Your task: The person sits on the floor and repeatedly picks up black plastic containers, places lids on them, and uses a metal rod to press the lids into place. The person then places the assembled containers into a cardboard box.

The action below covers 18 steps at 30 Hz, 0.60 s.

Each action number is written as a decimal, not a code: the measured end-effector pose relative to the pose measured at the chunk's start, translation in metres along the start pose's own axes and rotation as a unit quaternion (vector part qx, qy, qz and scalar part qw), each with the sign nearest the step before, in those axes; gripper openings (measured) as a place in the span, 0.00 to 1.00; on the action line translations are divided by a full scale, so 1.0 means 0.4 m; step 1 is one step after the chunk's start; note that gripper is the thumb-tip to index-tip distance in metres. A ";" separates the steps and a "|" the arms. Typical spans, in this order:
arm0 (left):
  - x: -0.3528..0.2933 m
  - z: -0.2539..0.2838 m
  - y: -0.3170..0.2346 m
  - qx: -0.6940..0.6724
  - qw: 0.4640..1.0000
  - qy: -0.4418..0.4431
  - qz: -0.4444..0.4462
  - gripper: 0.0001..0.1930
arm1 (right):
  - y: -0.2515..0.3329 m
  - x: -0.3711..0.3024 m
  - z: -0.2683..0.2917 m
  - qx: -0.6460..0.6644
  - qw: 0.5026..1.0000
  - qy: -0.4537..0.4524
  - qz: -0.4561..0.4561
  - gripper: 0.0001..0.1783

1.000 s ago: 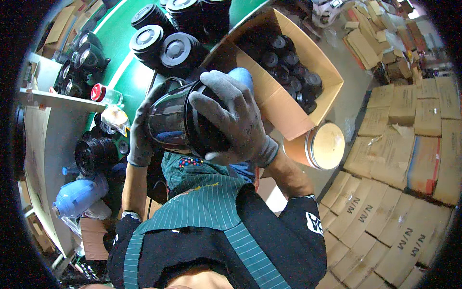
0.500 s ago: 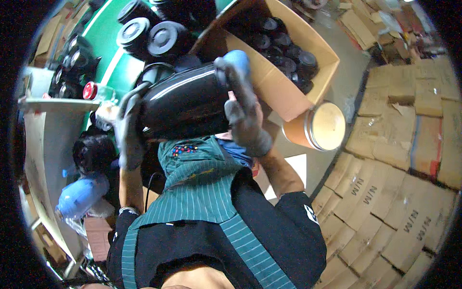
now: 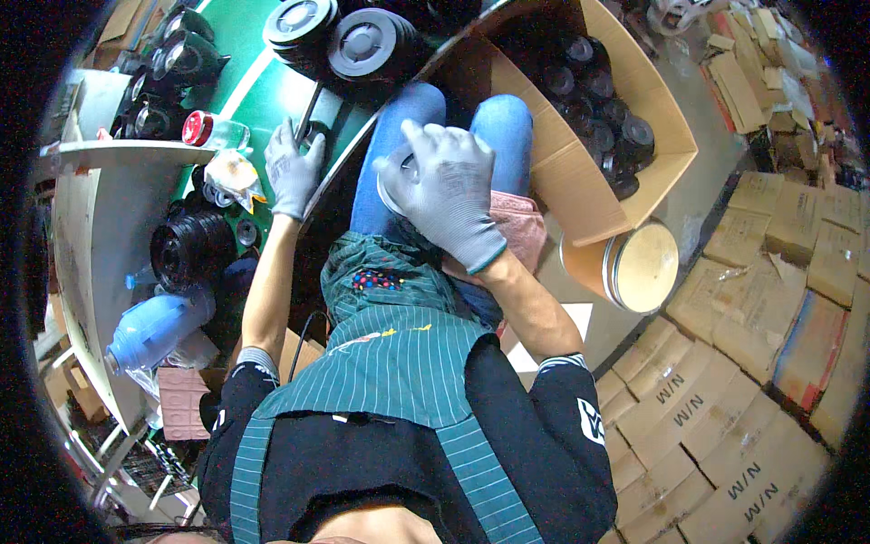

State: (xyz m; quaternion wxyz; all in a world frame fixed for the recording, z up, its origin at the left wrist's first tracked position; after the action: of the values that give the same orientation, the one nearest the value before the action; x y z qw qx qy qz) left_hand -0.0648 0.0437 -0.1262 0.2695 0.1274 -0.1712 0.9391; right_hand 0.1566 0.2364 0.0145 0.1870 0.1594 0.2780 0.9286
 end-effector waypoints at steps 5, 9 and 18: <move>0.009 -0.050 0.119 -0.144 0.981 0.122 0.053 0.30 | -0.107 -0.055 -0.011 0.411 0.906 -0.088 -0.046 0.41; -0.008 0.178 -0.041 -0.441 0.859 0.251 0.068 0.30 | -0.119 -0.050 -0.002 0.559 0.801 -0.125 -0.177 0.56; 0.163 0.316 -0.497 -0.186 0.876 0.331 -0.298 0.24 | -0.209 0.029 -0.034 0.643 0.701 -0.191 -0.242 0.65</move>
State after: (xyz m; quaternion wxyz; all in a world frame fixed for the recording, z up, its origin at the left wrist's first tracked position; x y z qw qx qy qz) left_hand 0.0093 0.1827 0.0603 0.5959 -0.1990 -0.1978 0.7525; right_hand 0.1624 0.3000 -0.0423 0.3068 0.3419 0.7946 0.3971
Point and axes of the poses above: each hand's wrist, its own x-axis towards the middle knuckle, its own z-axis out of the back of the hand, y = z × x, the point moved 3 cm from there along x, towards the middle knuckle
